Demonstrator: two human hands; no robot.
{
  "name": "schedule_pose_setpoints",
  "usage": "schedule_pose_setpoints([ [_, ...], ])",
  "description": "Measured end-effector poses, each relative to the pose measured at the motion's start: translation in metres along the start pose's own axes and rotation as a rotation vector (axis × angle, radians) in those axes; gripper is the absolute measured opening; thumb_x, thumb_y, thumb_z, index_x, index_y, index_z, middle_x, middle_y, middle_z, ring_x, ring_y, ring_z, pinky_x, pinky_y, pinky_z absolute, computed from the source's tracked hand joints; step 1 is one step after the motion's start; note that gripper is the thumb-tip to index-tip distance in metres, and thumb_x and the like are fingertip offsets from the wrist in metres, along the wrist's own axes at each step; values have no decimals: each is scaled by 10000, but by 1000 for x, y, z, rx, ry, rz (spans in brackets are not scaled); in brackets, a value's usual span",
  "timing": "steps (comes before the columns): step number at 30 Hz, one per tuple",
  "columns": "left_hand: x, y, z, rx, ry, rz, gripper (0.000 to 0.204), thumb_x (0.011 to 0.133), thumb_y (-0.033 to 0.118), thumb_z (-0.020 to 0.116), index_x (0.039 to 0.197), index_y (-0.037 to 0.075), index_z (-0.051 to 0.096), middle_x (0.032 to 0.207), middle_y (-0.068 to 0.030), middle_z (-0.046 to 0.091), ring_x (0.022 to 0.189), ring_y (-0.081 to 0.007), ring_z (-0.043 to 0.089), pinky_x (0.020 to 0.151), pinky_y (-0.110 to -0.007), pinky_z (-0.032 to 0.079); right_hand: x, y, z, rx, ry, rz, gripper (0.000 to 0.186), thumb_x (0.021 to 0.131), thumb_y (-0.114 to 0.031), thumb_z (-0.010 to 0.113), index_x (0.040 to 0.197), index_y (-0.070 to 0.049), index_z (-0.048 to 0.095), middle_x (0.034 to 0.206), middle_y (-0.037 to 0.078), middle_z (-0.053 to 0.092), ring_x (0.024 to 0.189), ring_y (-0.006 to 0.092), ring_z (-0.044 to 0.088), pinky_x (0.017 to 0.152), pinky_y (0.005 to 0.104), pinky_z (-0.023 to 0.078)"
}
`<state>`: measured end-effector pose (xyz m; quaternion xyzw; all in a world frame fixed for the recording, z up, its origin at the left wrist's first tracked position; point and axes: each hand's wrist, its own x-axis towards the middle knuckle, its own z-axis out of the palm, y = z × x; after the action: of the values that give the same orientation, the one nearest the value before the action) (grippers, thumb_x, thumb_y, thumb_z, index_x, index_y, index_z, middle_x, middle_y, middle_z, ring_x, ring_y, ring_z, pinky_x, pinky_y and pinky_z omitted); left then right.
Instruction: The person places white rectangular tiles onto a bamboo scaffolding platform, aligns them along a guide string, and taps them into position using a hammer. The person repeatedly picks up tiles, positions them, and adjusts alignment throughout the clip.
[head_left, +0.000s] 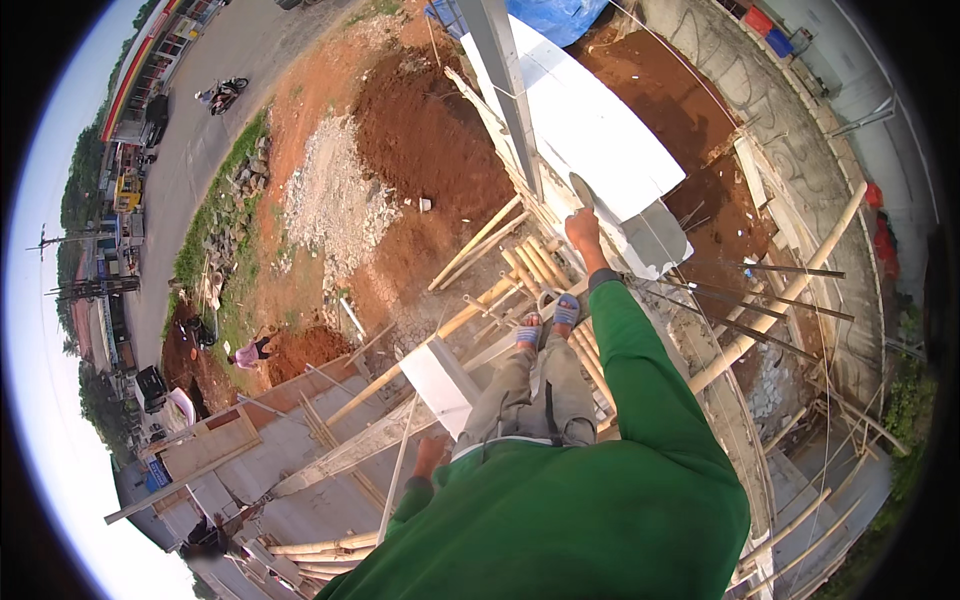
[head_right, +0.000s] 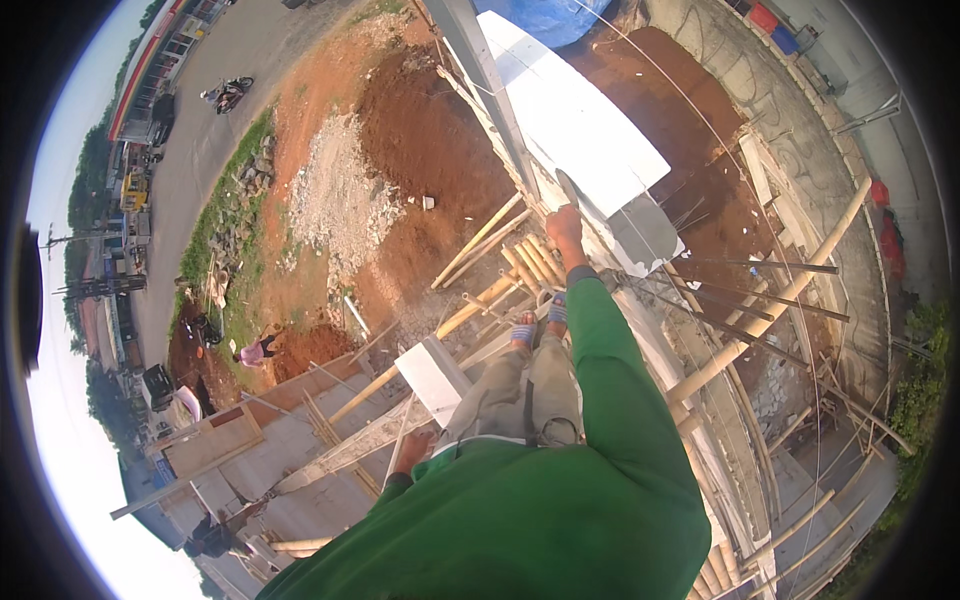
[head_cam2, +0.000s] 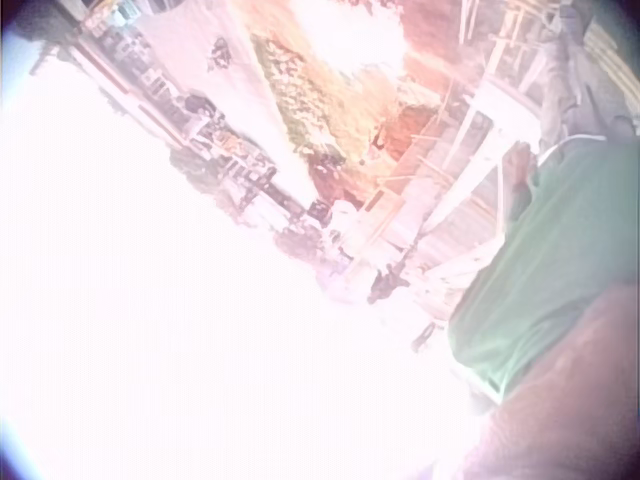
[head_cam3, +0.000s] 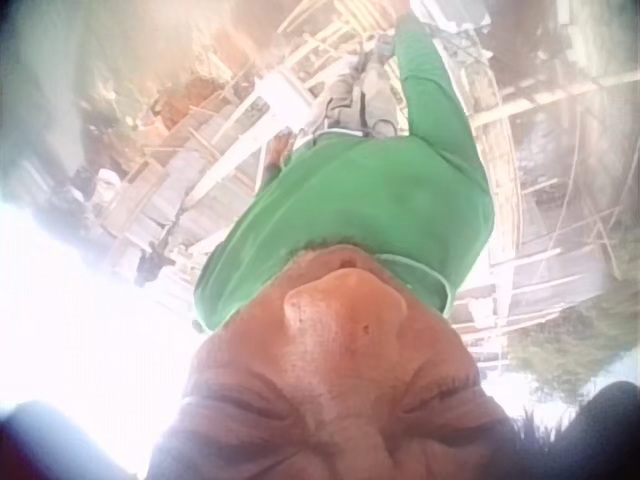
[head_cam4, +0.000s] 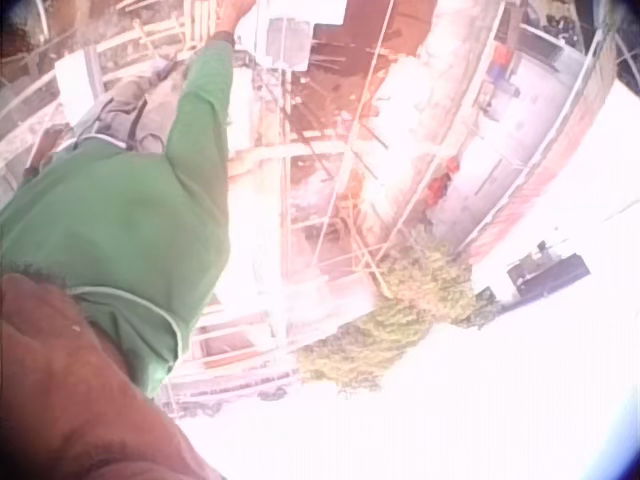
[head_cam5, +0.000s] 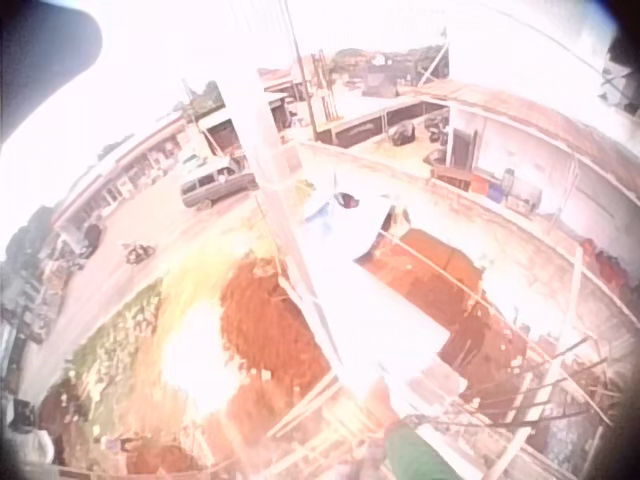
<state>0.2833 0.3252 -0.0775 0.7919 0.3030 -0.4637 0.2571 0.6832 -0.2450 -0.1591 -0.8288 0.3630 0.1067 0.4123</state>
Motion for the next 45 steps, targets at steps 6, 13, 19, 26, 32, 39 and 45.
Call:
schedule_pose_setpoints([
  [6,-41,-47,41,116,61,273,351,923,361,629,1053,57,748,925,-245,739,959,-400,730,832,-465,551,49,-57,4,72,-15,-41,292,889,-158,658,986,116,678,971,320,714,828,410,721,689,474,573],
  [13,-35,-28,43,170,112,405,321,929,288,614,1106,51,740,1051,-241,733,1023,-405,708,878,-448,544,30,-93,2,20,153,-302,388,884,-258,710,1079,74,663,1086,332,699,1016,479,690,895,524,561],
  [19,-26,21,20,387,99,666,306,908,192,622,1151,45,737,1158,-206,727,1103,-382,686,958,-439,539,-118,-5,-18,255,-15,-268,510,963,-351,623,1187,107,606,1085,387,650,1068,554,603,924,581,474],
  [26,16,94,-23,316,3,924,285,926,163,605,1159,38,711,1124,-136,730,1054,-290,704,864,-424,581,-236,84,-74,55,308,-13,528,930,-274,656,1296,85,531,1032,338,696,1005,501,676,852,574,535],
  [32,6,160,-59,-222,-173,253,290,995,220,606,1216,42,664,1056,-73,709,957,-195,713,723,-323,557,-207,85,-103,137,515,242,469,917,-229,670,1253,56,511,899,306,710,871,483,704,760,564,565],
  [39,13,188,-123,146,-273,526,254,989,204,607,1162,28,668,1043,-51,694,904,-166,694,713,-312,539,-119,37,-120,170,610,123,339,906,-194,676,1150,14,566,1023,268,689,891,451,709,784,555,568],
  [45,10,214,-137,182,-223,486,286,977,206,609,1182,8,635,1070,-103,699,963,-214,706,743,-351,564,-165,33,-110,166,546,34,359,878,-157,685,1180,-5,566,1045,252,692,923,417,712,802,535,570],
])
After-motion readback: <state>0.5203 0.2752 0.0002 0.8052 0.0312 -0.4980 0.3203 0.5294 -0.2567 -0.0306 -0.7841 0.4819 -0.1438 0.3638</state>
